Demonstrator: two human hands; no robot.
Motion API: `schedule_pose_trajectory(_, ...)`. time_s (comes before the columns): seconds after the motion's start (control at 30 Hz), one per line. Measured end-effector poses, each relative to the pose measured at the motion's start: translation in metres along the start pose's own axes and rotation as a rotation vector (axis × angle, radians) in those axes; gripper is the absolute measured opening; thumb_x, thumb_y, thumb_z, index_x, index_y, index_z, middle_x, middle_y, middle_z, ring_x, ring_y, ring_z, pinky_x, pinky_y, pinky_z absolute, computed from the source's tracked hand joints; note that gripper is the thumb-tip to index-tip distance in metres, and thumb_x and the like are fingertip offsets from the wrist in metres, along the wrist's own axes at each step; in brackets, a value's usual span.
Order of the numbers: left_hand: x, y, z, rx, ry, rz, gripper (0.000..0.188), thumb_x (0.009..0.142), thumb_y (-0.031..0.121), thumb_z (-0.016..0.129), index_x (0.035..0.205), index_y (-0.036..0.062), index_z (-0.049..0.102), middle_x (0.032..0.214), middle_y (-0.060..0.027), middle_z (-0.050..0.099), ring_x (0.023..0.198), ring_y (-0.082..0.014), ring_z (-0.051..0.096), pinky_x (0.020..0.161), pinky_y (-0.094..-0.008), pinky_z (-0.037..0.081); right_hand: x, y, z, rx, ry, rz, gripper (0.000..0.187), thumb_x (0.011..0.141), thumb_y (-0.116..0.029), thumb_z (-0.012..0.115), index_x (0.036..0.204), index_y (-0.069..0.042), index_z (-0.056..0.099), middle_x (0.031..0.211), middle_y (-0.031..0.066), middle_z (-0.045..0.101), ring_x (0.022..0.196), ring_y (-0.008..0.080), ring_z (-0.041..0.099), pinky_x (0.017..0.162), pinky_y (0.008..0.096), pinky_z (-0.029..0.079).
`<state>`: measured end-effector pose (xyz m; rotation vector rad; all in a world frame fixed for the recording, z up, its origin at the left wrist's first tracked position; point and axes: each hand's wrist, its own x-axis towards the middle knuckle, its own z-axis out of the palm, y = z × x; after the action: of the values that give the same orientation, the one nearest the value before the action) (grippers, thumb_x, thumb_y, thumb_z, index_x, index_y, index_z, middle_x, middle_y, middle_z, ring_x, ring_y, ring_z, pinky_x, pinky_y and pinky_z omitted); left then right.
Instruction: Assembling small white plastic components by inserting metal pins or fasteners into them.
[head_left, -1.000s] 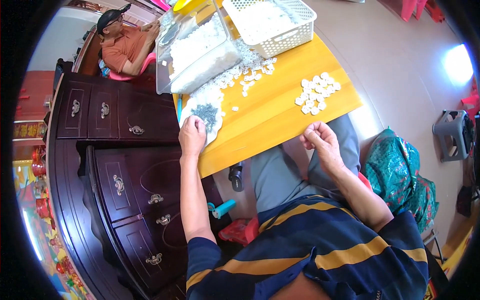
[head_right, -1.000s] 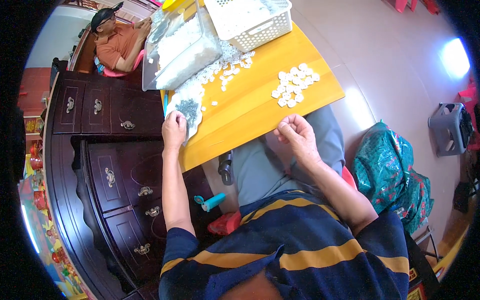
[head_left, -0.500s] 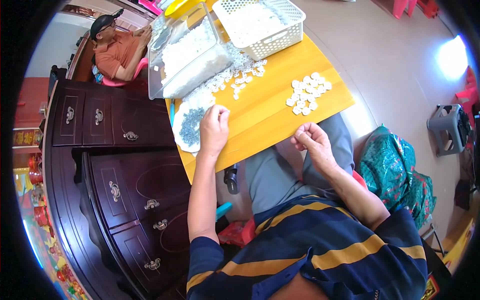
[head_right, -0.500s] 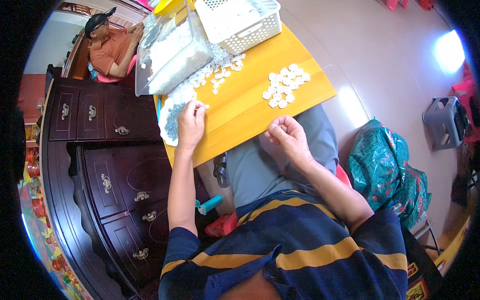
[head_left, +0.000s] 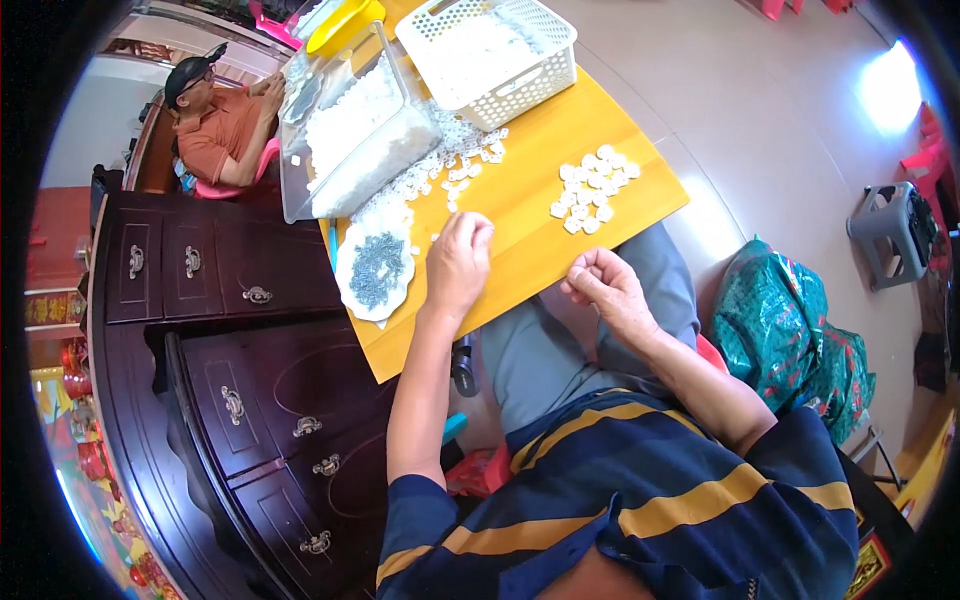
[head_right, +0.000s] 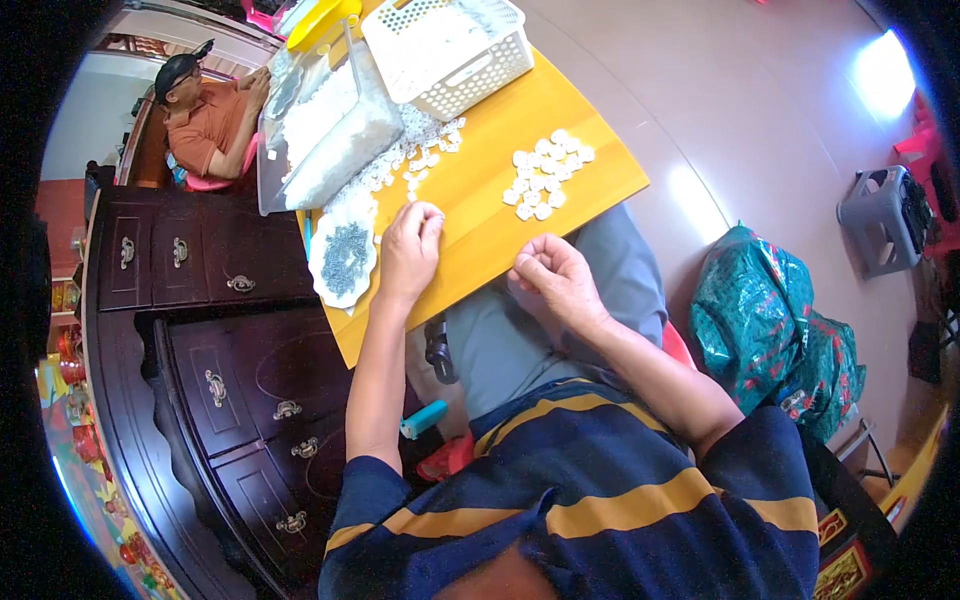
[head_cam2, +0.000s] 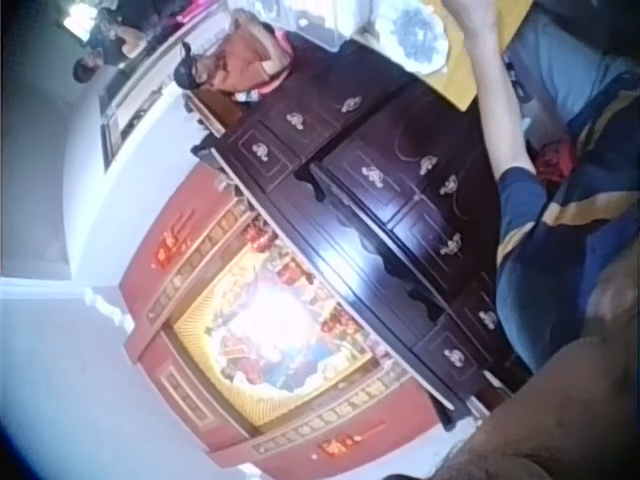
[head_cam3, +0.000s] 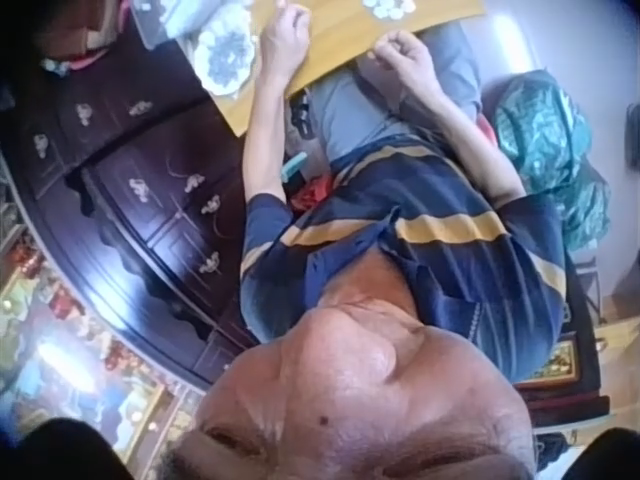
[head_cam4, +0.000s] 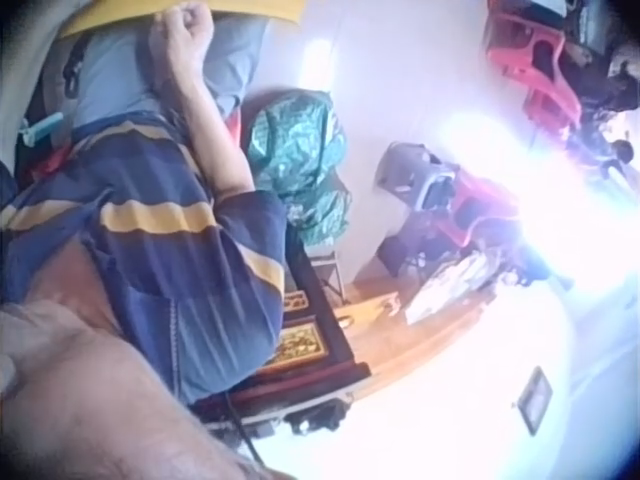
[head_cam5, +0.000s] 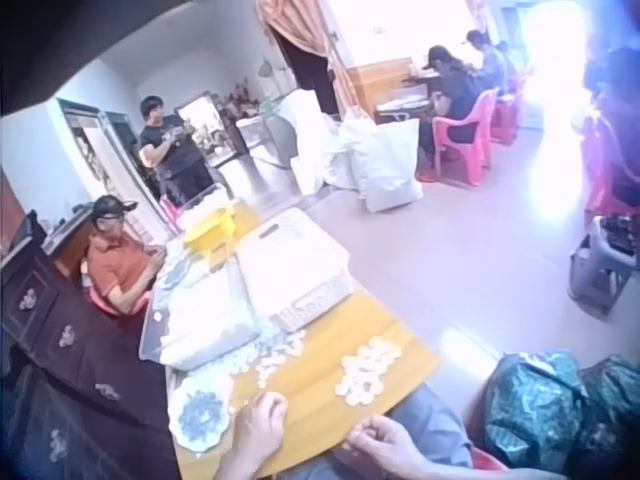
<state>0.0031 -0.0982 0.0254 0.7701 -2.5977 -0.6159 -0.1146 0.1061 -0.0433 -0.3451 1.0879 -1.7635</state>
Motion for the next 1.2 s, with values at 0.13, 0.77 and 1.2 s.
schedule_pose_trajectory(0.13,-0.026,0.051,0.000,-0.088,-0.095,0.130,0.006,0.094,0.012,0.063,0.094,0.0066,0.061,0.091,-0.0133,0.063,0.084,-0.0360,0.064,0.072,-0.0446,0.051,-0.002,-0.007,0.009,-0.017,-0.042,0.084,0.015,0.104,-0.021,0.061,0.103,-0.006,0.061,0.088,0.0013,0.068,0.076,0.0056,0.059,0.071,0.0205,0.050)
schedule_pose_trajectory(0.77,-0.069,0.063,0.003,-0.310,-0.056,0.130,0.009,0.087,0.000,0.071,0.094,0.0009,0.066,0.085,-0.0107,0.067,0.066,-0.0240,0.064,0.061,-0.0331,0.050,-0.009,-0.005,0.005,0.145,-0.296,0.214,0.019,0.106,-0.023,0.058,0.098,-0.007,0.064,0.088,0.0002,0.067,0.078,0.0061,0.060,0.074,0.0211,0.050)
schedule_pose_trajectory(1.2,-0.093,0.042,0.008,-0.432,0.012,0.018,0.007,0.087,0.000,0.071,0.092,0.0007,0.066,0.082,-0.0108,0.067,0.069,-0.0222,0.065,0.063,-0.0323,0.051,-0.009,0.003,0.014,-0.154,-0.299,0.171,0.018,0.104,-0.021,0.062,0.105,-0.003,0.064,0.094,0.0016,0.066,0.083,0.0072,0.061,0.077,0.0227,0.052)
